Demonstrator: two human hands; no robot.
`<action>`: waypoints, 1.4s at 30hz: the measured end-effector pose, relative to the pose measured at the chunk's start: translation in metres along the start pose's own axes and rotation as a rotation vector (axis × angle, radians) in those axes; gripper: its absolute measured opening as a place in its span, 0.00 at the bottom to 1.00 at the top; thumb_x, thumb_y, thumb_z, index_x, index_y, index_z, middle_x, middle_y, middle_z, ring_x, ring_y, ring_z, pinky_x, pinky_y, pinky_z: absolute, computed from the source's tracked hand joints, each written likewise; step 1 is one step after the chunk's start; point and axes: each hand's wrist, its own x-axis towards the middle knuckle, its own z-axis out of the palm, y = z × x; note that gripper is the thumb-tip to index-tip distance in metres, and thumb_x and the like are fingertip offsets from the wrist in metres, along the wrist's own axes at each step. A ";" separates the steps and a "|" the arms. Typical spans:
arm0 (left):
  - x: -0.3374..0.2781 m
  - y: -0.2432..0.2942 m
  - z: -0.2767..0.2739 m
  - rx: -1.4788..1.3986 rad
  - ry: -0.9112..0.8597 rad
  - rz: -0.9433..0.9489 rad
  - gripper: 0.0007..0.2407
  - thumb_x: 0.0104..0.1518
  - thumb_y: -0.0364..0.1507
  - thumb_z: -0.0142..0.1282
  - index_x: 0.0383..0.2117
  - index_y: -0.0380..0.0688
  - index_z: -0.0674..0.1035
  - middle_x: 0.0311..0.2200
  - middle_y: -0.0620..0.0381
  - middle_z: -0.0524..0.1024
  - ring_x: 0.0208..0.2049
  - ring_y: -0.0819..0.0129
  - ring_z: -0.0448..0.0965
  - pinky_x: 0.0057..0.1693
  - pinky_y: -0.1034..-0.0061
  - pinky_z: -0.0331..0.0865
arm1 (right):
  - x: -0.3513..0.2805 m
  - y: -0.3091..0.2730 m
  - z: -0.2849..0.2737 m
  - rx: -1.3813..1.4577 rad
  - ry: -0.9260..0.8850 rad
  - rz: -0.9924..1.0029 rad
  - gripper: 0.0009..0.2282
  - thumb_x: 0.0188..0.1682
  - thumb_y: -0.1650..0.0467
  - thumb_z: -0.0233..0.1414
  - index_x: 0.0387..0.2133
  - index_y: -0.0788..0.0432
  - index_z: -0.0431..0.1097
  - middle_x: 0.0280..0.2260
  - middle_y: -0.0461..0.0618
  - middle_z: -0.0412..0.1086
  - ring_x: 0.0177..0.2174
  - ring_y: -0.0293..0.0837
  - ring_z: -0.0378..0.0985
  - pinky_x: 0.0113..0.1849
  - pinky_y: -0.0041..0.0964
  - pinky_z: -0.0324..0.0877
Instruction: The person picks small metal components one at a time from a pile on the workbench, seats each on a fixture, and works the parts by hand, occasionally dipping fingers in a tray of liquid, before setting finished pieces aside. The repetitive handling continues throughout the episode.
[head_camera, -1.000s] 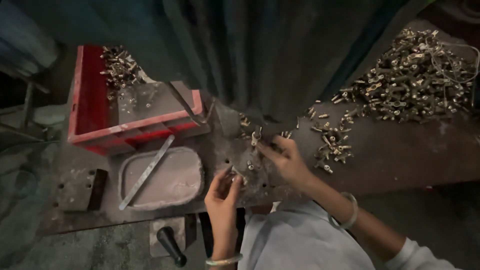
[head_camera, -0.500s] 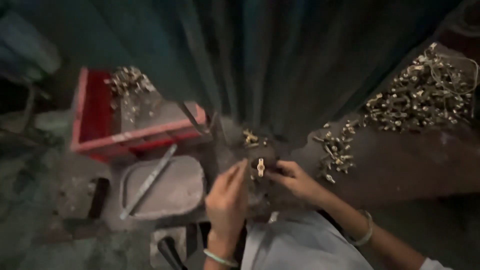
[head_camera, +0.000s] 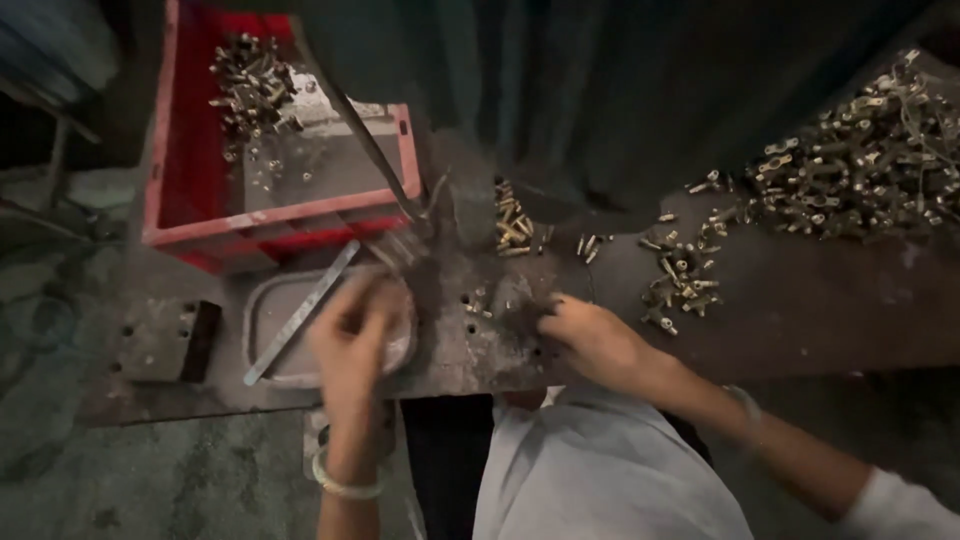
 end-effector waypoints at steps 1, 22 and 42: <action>-0.004 0.011 0.004 0.001 0.002 0.007 0.12 0.60 0.26 0.59 0.48 0.37 0.81 0.35 0.48 0.82 0.35 0.70 0.78 0.41 0.75 0.72 | 0.007 0.001 0.005 -0.002 0.004 -0.005 0.14 0.35 0.76 0.56 0.37 0.62 0.71 0.36 0.62 0.70 0.40 0.60 0.73 0.41 0.51 0.70; -0.017 0.052 0.111 0.098 -0.185 0.450 0.12 0.57 0.22 0.64 0.47 0.37 0.83 0.39 0.53 0.78 0.37 0.72 0.81 0.42 0.80 0.75 | 0.042 -0.024 0.030 0.890 0.741 0.468 0.06 0.57 0.74 0.54 0.40 0.68 0.76 0.31 0.43 0.72 0.30 0.31 0.70 0.30 0.29 0.66; -0.024 -0.092 0.247 0.651 -0.514 0.627 0.14 0.49 0.32 0.65 0.40 0.43 0.78 0.41 0.48 0.77 0.45 0.48 0.74 0.51 0.56 0.70 | 0.059 -0.045 0.001 1.071 0.528 0.260 0.12 0.57 0.70 0.53 0.49 0.67 0.72 0.32 0.43 0.76 0.28 0.32 0.77 0.32 0.29 0.73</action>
